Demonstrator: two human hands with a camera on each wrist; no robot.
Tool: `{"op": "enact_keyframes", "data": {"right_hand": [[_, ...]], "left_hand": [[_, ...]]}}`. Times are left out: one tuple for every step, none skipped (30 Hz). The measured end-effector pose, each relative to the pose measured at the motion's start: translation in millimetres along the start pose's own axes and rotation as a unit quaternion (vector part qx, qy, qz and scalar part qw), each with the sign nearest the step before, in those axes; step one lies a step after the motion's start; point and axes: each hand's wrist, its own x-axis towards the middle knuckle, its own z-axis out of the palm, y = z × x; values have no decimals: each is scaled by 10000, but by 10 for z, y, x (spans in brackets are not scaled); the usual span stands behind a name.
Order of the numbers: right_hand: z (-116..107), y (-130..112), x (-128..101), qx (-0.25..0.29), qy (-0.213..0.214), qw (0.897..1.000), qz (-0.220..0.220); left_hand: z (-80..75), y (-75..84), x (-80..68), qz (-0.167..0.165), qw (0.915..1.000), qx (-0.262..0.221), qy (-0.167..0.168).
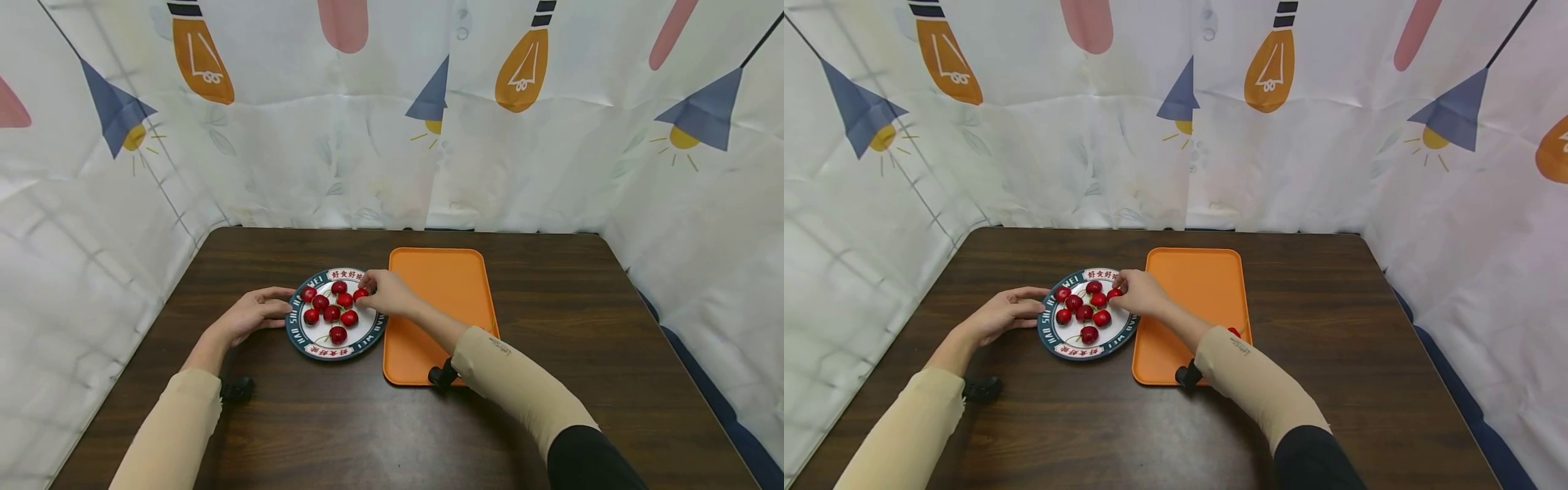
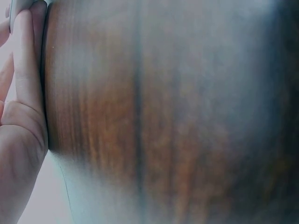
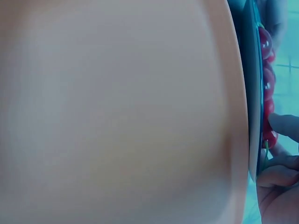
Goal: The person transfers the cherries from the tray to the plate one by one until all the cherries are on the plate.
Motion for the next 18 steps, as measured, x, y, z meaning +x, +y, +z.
{"op": "enact_keyframes", "data": {"right_hand": [[6, -6, 16, -12, 49, 10000, 42], [11, -12, 34, -23, 88, 9999, 73], [18, -18, 53, -63, 122, 9999, 97], [23, -30, 70, -116, 148, 9998, 121], [28, -44, 83, -145, 151, 9997, 144], [33, -56, 97, -185, 149, 9996, 143], [38, -68, 109, -231, 140, 9995, 133], [43, -79, 116, -265, 124, 9995, 115], [51, -87, 122, -300, 111, 9994, 97], [54, -96, 122, -288, 95, 9995, 80], [59, -102, 120, -246, 85, 9996, 58], [64, -102, 117, -220, 96, 9997, 38], [68, -101, 109, -168, 110, 9998, 29], [68, -99, 100, -101, 134, 9999, 14], [66, -95, 90, -41, 170, 9998, -4], [62, -90, 76, 21, 204, 9998, -20], [54, -83, 61, 66, 235, 9997, -45], [43, -77, 45, 83, 260, 9996, -66]], "left_hand": [[-2, -1, 0, -3, 10000, 0, 5], [-1, -3, 1, 4, 10000, 1, 1], [-1, -4, 2, 3, 10000, -1, 0], [-3, -5, 2, 2, 10000, 3, -1], [-4, -5, 1, -2, 10000, 10, 3], [-3, -4, 1, -3, 10000, 18, 5], [-1, -5, 3, -6, 10000, 20, 8], [2, -6, 4, -12, 10000, 28, 9], [6, -6, 6, -16, 10000, 29, 13], [8, -6, 8, -24, 10000, 38, 23], [13, -5, 8, -21, 10000, 49, 27], [17, -5, 9, -17, 10000, 56, 26], [18, -5, 8, -17, 10000, 61, 29], [18, -4, 7, -18, 10000, 67, 30], [18, -2, 5, -18, 10000, 71, 32], [16, 0, 3, -15, 10000, 76, 29], [15, 5, 2, -12, 10000, 74, 27], [12, 10, 0, -13, 10000, 73, 28]]}}
